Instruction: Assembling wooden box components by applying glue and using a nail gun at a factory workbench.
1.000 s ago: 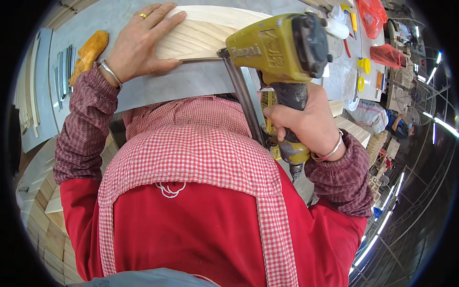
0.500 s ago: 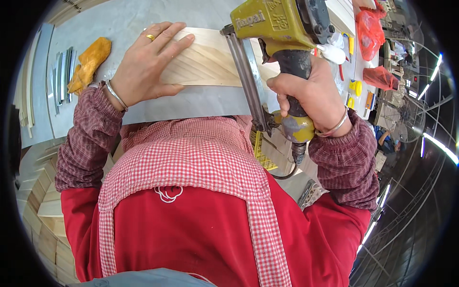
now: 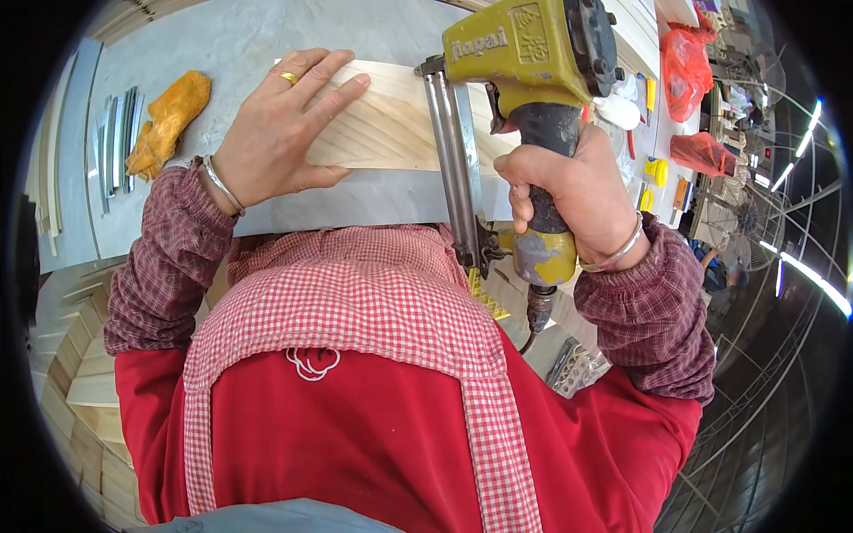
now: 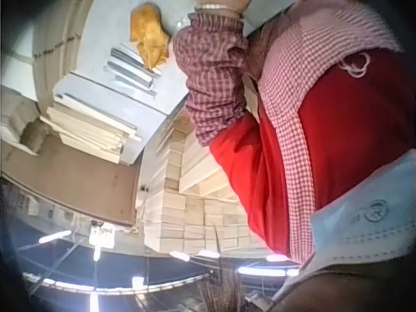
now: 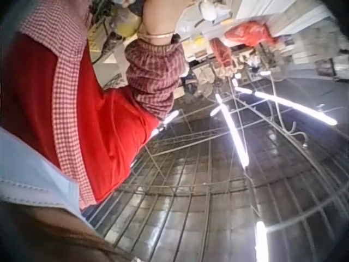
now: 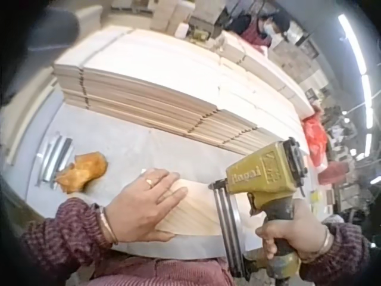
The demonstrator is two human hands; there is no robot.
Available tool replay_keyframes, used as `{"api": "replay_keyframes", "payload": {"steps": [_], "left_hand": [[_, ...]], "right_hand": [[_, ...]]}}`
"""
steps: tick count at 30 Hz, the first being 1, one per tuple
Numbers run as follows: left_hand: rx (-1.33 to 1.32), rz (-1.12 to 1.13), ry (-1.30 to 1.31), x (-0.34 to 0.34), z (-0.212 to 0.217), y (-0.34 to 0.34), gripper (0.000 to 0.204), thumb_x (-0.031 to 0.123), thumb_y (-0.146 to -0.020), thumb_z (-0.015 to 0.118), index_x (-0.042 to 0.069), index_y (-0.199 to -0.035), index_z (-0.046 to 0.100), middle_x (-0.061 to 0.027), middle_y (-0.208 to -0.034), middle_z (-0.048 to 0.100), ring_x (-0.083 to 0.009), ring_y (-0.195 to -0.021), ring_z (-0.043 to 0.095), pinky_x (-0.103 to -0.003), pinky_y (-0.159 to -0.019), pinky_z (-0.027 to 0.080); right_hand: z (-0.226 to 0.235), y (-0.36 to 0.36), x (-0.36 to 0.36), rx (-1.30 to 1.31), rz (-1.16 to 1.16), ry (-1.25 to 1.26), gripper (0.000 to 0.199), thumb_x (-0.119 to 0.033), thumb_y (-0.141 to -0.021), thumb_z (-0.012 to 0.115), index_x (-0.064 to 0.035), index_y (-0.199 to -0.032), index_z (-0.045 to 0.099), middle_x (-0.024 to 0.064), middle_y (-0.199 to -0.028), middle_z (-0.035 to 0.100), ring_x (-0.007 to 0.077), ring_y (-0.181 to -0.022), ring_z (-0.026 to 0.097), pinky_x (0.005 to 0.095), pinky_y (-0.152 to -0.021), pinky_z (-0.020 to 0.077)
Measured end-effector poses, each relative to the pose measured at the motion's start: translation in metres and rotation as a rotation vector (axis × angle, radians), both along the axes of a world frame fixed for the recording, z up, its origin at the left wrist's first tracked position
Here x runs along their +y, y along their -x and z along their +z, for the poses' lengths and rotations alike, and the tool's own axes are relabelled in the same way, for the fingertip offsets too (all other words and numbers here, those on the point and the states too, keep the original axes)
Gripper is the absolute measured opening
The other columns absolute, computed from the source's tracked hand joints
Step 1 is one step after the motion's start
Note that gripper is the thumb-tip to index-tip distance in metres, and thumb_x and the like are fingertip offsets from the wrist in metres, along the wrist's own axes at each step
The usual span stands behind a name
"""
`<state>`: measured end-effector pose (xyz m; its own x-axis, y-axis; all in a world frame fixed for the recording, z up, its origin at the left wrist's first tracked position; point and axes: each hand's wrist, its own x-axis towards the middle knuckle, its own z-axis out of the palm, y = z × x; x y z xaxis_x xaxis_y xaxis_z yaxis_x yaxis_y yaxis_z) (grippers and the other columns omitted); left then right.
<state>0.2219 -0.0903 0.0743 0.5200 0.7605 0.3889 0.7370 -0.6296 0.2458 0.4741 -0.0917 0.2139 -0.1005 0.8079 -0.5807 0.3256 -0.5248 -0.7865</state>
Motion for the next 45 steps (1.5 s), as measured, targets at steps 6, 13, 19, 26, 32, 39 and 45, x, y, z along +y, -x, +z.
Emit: {"api": "replay_keyframes", "payload": {"steps": [6, 13, 19, 26, 32, 39, 45], "left_hand": [[-0.001, 0.043, -0.03, -0.012, 0.005, -0.01, 0.063, 0.029, -0.062, 0.074, 0.001, -0.114, 0.054, -0.0165, -0.125, 0.047, -0.0282, -0.119, 0.043, -0.038, -0.107, 0.029], [-0.16, 0.161, -0.215, -0.078, -0.032, -0.047, 0.034, 0.007, -0.079, 0.054, -0.004, -0.11, 0.057, -0.0167, -0.123, 0.054, -0.0264, -0.118, 0.05, -0.037, -0.104, 0.036], [-0.24, 0.125, -0.296, -0.093, -0.038, -0.06, 0.03, 0.007, -0.08, 0.052, -0.006, -0.106, 0.059, -0.0166, -0.121, 0.056, -0.0255, -0.114, 0.053, -0.036, -0.102, 0.039], [-0.287, 0.109, -0.254, -0.096, -0.034, -0.075, 0.028, 0.007, -0.08, 0.053, -0.006, -0.104, 0.059, -0.0161, -0.118, 0.057, -0.0248, -0.113, 0.053, -0.035, -0.102, 0.04], [-0.306, 0.112, -0.228, -0.098, -0.035, -0.073, 0.027, 0.007, -0.079, 0.053, -0.005, -0.102, 0.06, -0.0159, -0.117, 0.058, -0.0246, -0.112, 0.054, -0.035, -0.101, 0.041], [-0.346, 0.103, -0.229, -0.098, -0.034, -0.075, 0.026, 0.006, -0.079, 0.053, -0.005, -0.101, 0.06, -0.0156, -0.116, 0.058, -0.0245, -0.11, 0.055, -0.035, -0.1, 0.042], [-0.337, 0.12, -0.238, -0.1, -0.036, -0.073, 0.027, 0.006, -0.079, 0.053, -0.005, -0.102, 0.06, -0.0153, -0.115, 0.058, -0.0243, -0.109, 0.056, -0.034, -0.099, 0.042]], "right_hand": [[0.006, 0.008, -0.002, -0.226, 0.133, -0.065, 0.029, 0.002, -0.071, 0.053, 0.0066, -0.1, 0.053, 0.0065, -0.049, 0.049, 0.0144, -0.035, 0.041, 0.0218, -0.037, 0.0362], [0.015, 0.027, -0.003, -0.242, 0.269, -0.178, 0.022, 0.001, -0.07, 0.059, 0.0057, -0.091, 0.057, 0.0053, -0.051, 0.052, 0.0125, -0.037, 0.044, 0.0207, -0.041, 0.0379], [0.013, 0.04, -0.001, -0.243, 0.334, -0.181, 0.017, 0.003, -0.069, 0.06, 0.0053, -0.085, 0.058, 0.0057, -0.053, 0.053, 0.0126, -0.037, 0.045, 0.0214, -0.041, 0.0385], [0.013, 0.033, -0.005, -0.247, 0.406, -0.115, 0.019, 0.005, -0.067, 0.061, 0.0049, -0.085, 0.057, 0.0057, -0.055, 0.054, 0.0121, -0.039, 0.047, 0.0218, -0.04, 0.0383], [0.013, 0.033, -0.003, -0.235, 0.392, -0.088, 0.02, 0.006, -0.066, 0.062, 0.0035, -0.085, 0.057, 0.0053, -0.056, 0.054, 0.0117, -0.041, 0.048, 0.0214, -0.039, 0.0373], [0.014, 0.04, -0.006, -0.299, 0.422, -0.115, 0.022, 0.007, -0.065, 0.063, 0.0018, -0.086, 0.057, 0.0049, -0.06, 0.055, 0.0119, -0.041, 0.048, 0.0216, -0.039, 0.0368], [0.01, 0.036, -0.004, -0.326, 0.459, -0.119, 0.026, 0.008, -0.064, 0.063, 0.001, -0.088, 0.057, 0.005, -0.061, 0.057, 0.0122, -0.042, 0.048, 0.0225, -0.04, 0.0369]]}}
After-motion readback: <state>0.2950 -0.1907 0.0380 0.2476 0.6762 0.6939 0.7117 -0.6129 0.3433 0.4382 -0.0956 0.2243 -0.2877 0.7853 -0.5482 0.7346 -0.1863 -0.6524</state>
